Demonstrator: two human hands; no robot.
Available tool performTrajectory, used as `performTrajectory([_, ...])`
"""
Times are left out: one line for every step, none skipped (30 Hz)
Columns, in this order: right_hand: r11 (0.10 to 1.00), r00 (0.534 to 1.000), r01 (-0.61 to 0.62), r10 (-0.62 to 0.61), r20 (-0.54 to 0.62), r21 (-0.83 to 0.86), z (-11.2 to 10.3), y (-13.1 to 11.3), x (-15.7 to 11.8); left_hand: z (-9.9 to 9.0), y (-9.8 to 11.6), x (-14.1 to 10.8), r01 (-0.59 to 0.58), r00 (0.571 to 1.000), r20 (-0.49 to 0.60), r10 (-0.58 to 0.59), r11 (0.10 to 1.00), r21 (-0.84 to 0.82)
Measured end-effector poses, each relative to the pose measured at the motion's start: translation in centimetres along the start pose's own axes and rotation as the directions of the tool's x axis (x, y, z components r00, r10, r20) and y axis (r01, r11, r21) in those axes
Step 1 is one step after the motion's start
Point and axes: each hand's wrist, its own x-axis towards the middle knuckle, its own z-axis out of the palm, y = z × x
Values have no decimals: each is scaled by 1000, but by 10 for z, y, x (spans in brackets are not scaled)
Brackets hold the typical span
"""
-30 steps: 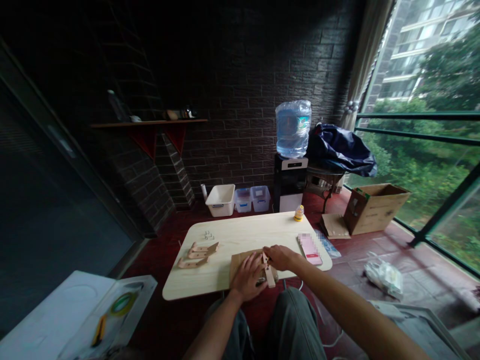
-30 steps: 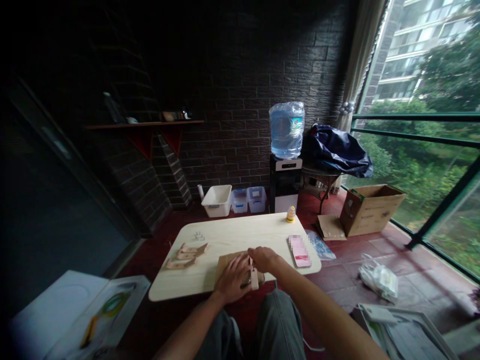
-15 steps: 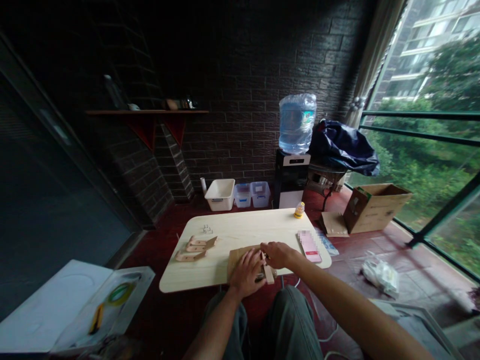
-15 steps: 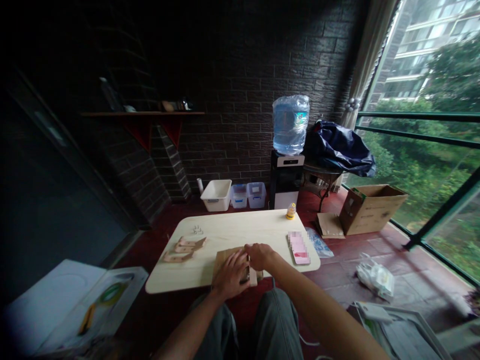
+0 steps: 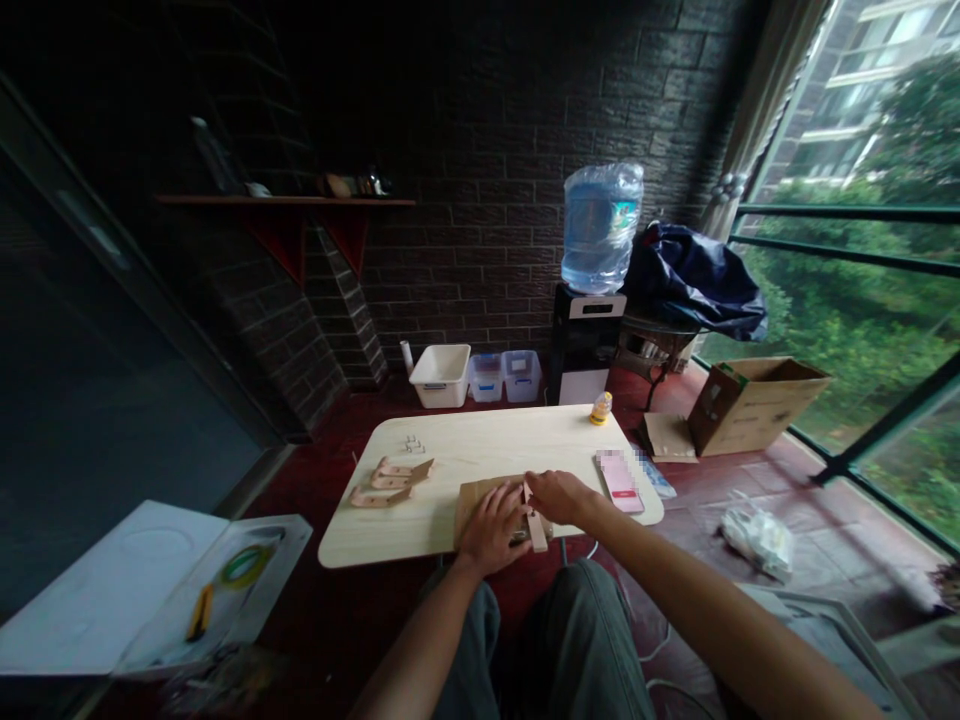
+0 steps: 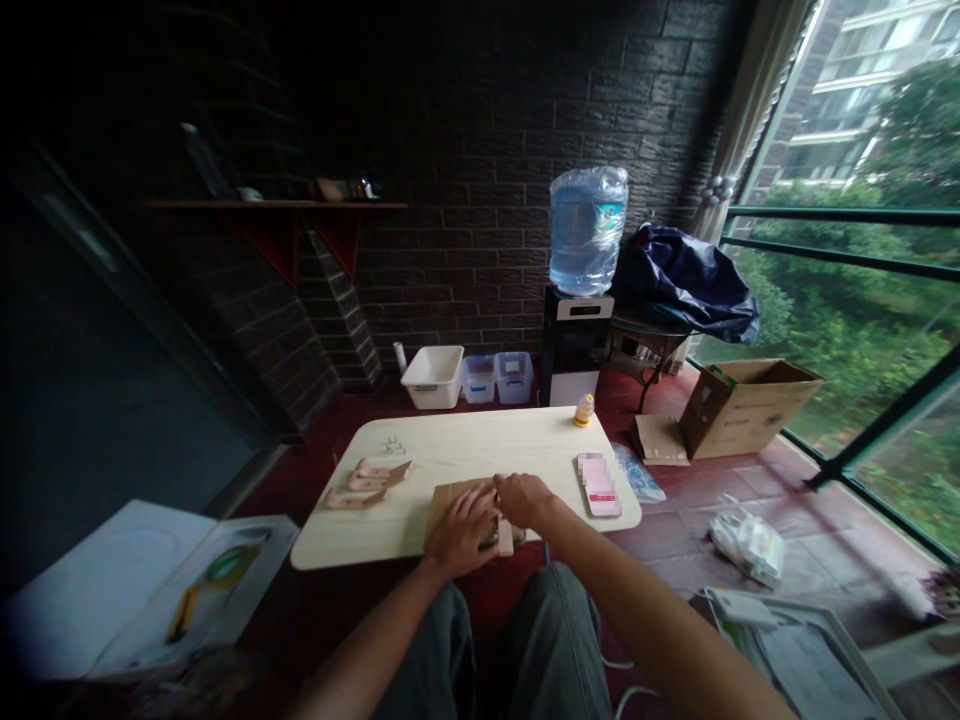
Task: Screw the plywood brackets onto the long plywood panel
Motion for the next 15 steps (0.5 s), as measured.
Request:
performTrajectory([1000,1000,15,-15,1,14,0,1,-1,1,0,0,4,1000,-1,-4,1000,-3])
performTrajectory([999,999,33,-33,-2,26,-1,1,-3,1,1,-1,7,1000,-2,-7,1000,-6])
performTrajectory([998,999,49,-49,-5,33,-2,2,-4,2,1,-1,11,1000,-2,-11,1000,-7])
performTrajectory([997,998,62,-62,-8,38,-3,2,-5,2,2,-1,14,1000,-1,-14,1000,-8])
performTrajectory([997,998,67,-67,-7,41,-3,2,-6,2,2,-1,16,1000,1,-16,1000,-8])
performTrajectory([997,998,64,-64,-1,42,-3,2,-6,2,2,-2,16,1000,2,-16,1000,-8])
performTrajectory([998,999,48,-48,6,40,-3,2,-5,2,2,-2,16,1000,4,-16,1000,-7])
performTrajectory([999,1000,26,-26,14,33,-3,3,-4,2,2,-2,15,1000,6,-15,1000,-8])
performTrajectory([1000,1000,4,-5,20,22,-2,3,-3,1,2,-2,16,1000,6,-16,1000,-9])
performTrajectory([1000,1000,-12,12,24,11,-1,3,-2,1,2,-2,19,1000,6,-19,1000,-11])
performTrajectory([1000,999,-19,19,26,3,-1,4,-1,1,3,-2,24,1000,4,-24,1000,-15])
performTrajectory([1000,1000,-15,15,24,2,0,4,-1,0,3,-2,28,1000,1,-28,999,-20])
performTrajectory([1000,1000,-3,2,22,8,0,4,-1,0,3,-2,30,1000,-4,-30,999,-25])
performTrajectory([1000,1000,16,-16,17,19,0,5,-1,0,3,-2,31,999,-10,-31,999,-29])
performTrajectory([999,999,35,-35,8,31,0,5,-1,-1,3,-2,30,999,-17,-31,999,-32])
